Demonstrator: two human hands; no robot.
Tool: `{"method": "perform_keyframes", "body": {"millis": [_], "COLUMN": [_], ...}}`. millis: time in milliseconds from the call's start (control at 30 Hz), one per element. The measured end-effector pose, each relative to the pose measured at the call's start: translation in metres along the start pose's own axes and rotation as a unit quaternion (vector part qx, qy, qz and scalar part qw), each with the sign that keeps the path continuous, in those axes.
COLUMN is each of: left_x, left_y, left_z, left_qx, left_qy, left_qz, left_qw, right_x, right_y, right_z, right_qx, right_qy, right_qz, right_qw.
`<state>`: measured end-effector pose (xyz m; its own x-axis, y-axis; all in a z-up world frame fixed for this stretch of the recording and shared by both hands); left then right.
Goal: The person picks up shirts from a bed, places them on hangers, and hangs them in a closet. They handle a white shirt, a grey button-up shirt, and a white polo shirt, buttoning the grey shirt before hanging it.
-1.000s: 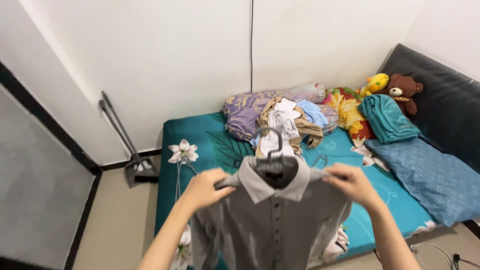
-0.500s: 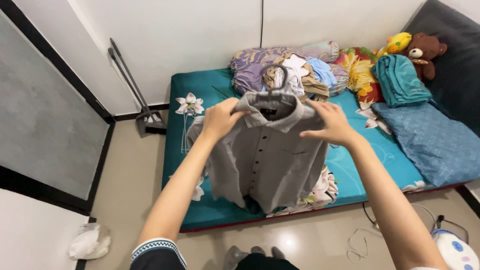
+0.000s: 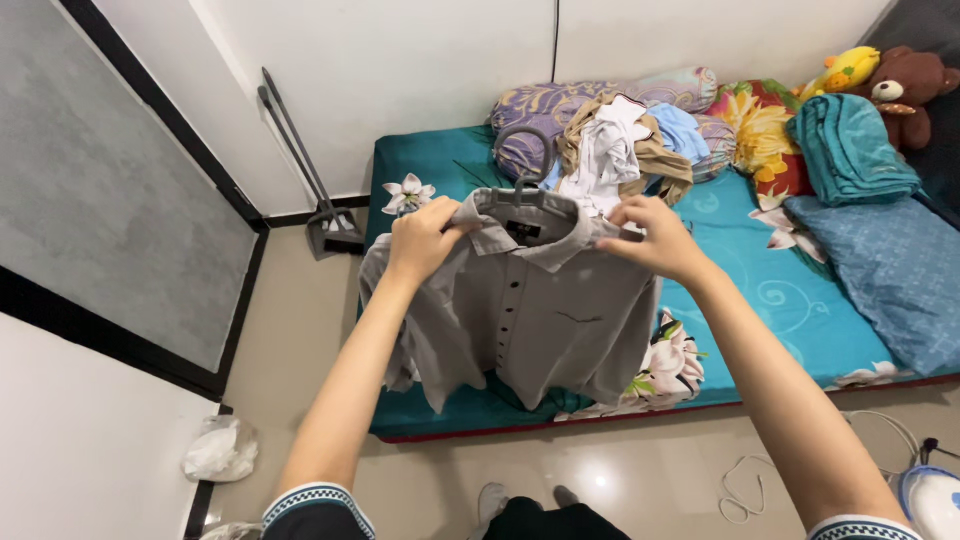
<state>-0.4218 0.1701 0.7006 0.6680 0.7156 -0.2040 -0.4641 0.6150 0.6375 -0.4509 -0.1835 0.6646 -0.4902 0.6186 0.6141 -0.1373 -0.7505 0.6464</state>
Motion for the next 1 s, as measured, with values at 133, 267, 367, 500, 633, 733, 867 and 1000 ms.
{"method": "perform_keyframes", "body": {"millis": [133, 267, 367, 500, 633, 733, 867, 1000], "left_x": [-0.003, 0.023, 0.068, 0.127, 0.184, 0.211, 0.196, 0.139], "left_y": [0.008, 0.017, 0.021, -0.007, -0.04, -0.096, -0.173, -0.2], "left_z": [0.007, 0.009, -0.013, -0.056, -0.091, -0.118, -0.124, -0.077], "left_qx": [-0.007, 0.071, 0.171, 0.27, 0.089, 0.087, 0.154, 0.27], "left_qy": [-0.017, 0.035, 0.062, 0.226, 0.169, 0.174, 0.451, 0.284], "left_qz": [-0.011, -0.052, -0.003, 0.011, 0.092, 0.021, -0.443, -0.453], "left_qw": [1.0, 0.996, 0.983, 0.936, 0.977, 0.981, 0.759, 0.801], "right_x": [0.009, 0.016, 0.003, -0.007, -0.003, 0.005, 0.02, 0.023], "right_y": [-0.012, 0.001, 0.025, 0.062, 0.108, 0.129, 0.14, 0.147], "right_z": [0.009, 0.008, 0.006, -0.011, -0.031, -0.054, -0.099, -0.178], "right_qx": [0.047, -0.06, -0.084, -0.111, -0.176, -0.213, -0.293, -0.367], "right_qy": [-0.054, -0.014, -0.046, -0.061, -0.087, -0.124, -0.184, -0.316], "right_qz": [-0.099, -0.134, -0.134, -0.146, -0.106, -0.056, -0.178, -0.207], "right_qw": [0.993, 0.989, 0.986, 0.981, 0.975, 0.968, 0.921, 0.85]}}
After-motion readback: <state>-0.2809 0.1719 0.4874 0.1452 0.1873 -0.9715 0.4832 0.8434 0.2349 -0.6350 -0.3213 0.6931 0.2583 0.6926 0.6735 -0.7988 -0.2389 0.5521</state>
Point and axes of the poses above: each hand's wrist, its own z-axis towards the middle knuckle, its own y-axis out of the back of the hand, x = y × z, the point moved 4 cm from there along z, towards the middle knuckle, and after that the axes turned 9 degrees about z, right-handed, at the moved point
